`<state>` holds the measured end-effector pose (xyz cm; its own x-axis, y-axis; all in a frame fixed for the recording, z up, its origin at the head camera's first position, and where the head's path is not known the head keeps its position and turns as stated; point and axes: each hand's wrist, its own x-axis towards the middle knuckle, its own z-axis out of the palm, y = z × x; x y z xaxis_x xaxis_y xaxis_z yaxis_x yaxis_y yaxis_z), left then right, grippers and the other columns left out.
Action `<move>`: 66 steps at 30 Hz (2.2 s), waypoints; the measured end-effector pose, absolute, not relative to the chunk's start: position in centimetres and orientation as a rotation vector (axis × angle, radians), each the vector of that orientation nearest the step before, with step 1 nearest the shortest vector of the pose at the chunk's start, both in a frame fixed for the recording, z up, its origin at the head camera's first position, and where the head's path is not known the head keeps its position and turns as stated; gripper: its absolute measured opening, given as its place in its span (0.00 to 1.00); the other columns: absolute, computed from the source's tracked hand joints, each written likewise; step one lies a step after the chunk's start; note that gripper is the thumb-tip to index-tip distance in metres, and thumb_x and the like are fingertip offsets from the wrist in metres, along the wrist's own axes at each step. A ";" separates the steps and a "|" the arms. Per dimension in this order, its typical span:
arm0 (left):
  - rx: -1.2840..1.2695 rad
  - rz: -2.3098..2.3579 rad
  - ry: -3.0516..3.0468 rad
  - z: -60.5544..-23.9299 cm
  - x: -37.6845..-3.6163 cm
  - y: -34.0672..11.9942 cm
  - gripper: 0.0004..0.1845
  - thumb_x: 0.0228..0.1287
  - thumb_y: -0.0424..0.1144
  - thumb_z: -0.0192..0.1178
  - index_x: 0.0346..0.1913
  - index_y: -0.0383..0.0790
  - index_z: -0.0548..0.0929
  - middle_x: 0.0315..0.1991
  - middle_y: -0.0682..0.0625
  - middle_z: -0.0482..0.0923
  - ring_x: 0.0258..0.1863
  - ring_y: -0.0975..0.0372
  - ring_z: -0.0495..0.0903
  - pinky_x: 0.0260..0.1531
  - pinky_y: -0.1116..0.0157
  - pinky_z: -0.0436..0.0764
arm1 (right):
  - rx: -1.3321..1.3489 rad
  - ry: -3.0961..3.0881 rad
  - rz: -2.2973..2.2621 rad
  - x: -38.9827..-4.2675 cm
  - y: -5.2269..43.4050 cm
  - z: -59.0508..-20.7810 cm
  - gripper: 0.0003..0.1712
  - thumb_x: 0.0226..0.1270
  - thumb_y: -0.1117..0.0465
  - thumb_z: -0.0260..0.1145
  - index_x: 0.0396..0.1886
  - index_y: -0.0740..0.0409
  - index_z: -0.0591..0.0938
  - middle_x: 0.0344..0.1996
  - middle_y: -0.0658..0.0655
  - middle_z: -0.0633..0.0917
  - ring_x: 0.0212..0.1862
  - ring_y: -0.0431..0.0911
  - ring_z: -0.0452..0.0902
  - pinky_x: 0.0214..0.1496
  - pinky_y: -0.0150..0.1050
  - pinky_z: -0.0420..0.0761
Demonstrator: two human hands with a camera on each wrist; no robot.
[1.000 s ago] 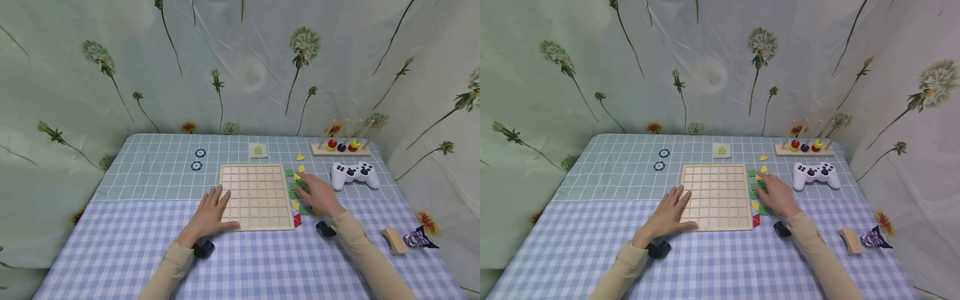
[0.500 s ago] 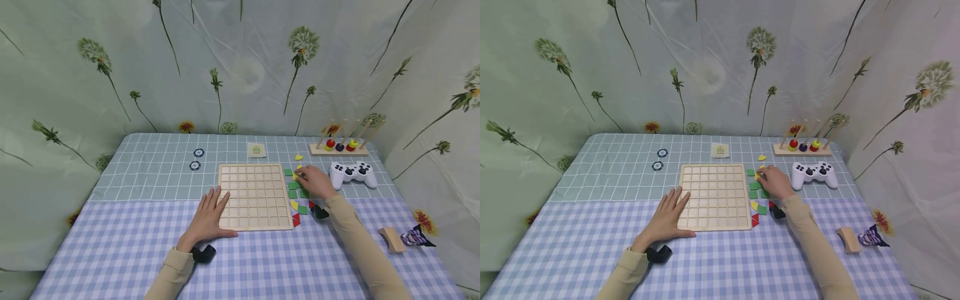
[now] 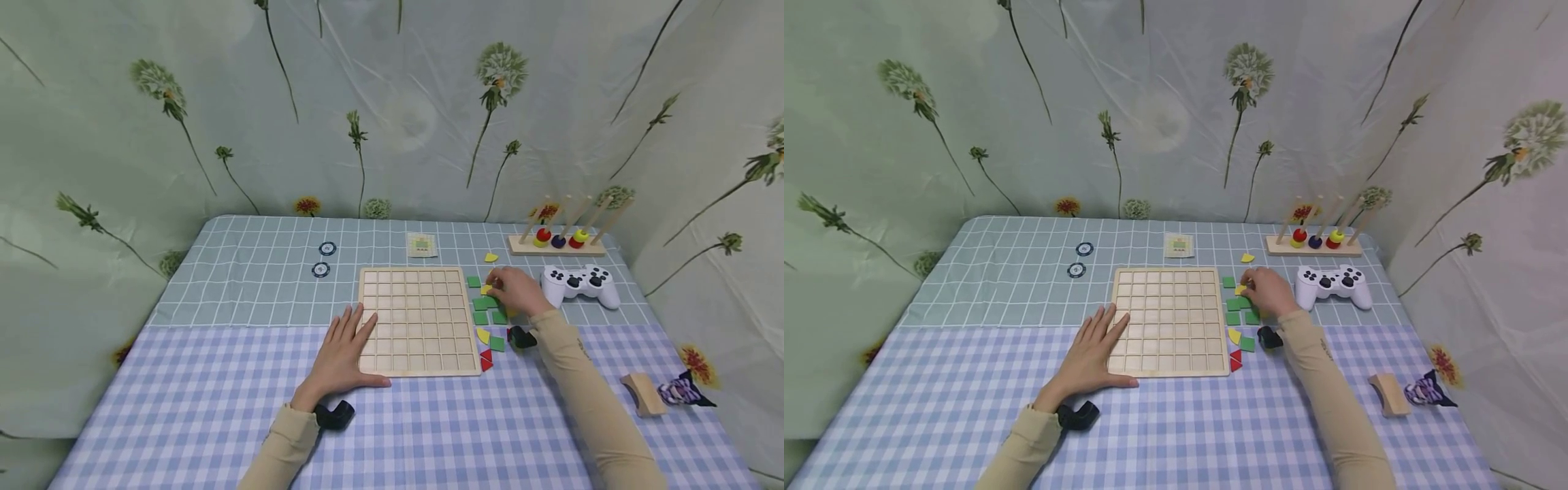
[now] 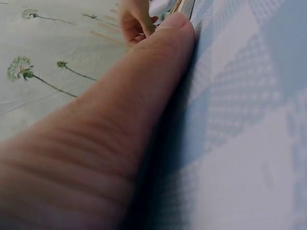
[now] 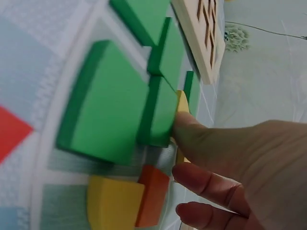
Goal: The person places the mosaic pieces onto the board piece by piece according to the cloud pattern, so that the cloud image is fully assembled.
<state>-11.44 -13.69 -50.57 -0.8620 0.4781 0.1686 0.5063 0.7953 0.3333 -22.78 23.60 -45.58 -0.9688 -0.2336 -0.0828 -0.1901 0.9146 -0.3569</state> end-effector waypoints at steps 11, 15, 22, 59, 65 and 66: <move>-0.798 -0.577 -2.912 -50.6 -11.5 -13.8 0.64 0.38 0.79 0.58 0.75 0.44 0.52 0.74 0.39 0.40 0.72 0.46 0.38 0.69 0.50 0.39 | -0.277 2.889 -0.752 -21.9 23.1 -45.0 0.06 0.62 0.64 0.67 0.36 0.60 0.78 0.33 0.58 0.80 0.34 0.51 0.73 0.36 0.44 0.75; -0.794 -0.582 -2.915 -50.6 -11.5 -13.8 0.65 0.37 0.78 0.60 0.75 0.43 0.52 0.74 0.37 0.39 0.72 0.47 0.37 0.69 0.50 0.39 | -0.309 2.974 -0.773 -21.2 21.9 -44.6 0.07 0.62 0.63 0.68 0.35 0.59 0.78 0.32 0.57 0.81 0.31 0.49 0.73 0.31 0.42 0.73; -0.770 -0.570 -2.931 -50.6 -11.5 -13.6 0.67 0.36 0.78 0.60 0.75 0.40 0.51 0.74 0.36 0.39 0.73 0.47 0.37 0.70 0.52 0.38 | -0.540 2.955 -0.974 -21.5 17.8 -44.9 0.06 0.62 0.62 0.68 0.35 0.58 0.79 0.29 0.53 0.81 0.26 0.45 0.71 0.26 0.39 0.71; -0.746 -0.591 -2.951 -50.2 -11.4 -13.6 0.66 0.37 0.77 0.61 0.75 0.40 0.51 0.74 0.38 0.39 0.73 0.49 0.37 0.70 0.53 0.39 | -0.714 2.766 -1.035 -24.3 9.0 -46.5 0.07 0.62 0.62 0.68 0.39 0.57 0.86 0.31 0.51 0.81 0.33 0.44 0.73 0.37 0.40 0.75; -0.756 -0.594 -2.939 -50.2 -11.4 -13.6 0.66 0.37 0.78 0.60 0.75 0.40 0.52 0.74 0.37 0.40 0.73 0.49 0.38 0.70 0.52 0.40 | -0.706 2.808 -0.978 -24.1 9.0 -46.3 0.07 0.62 0.62 0.68 0.39 0.56 0.88 0.31 0.50 0.81 0.35 0.44 0.73 0.37 0.40 0.75; -0.755 -0.590 -2.937 -50.2 -11.4 -13.6 0.66 0.37 0.79 0.60 0.75 0.40 0.52 0.74 0.37 0.40 0.73 0.48 0.38 0.70 0.52 0.40 | -0.701 2.815 -0.977 -24.0 9.0 -46.3 0.07 0.62 0.61 0.68 0.39 0.56 0.88 0.31 0.50 0.81 0.34 0.44 0.72 0.36 0.40 0.74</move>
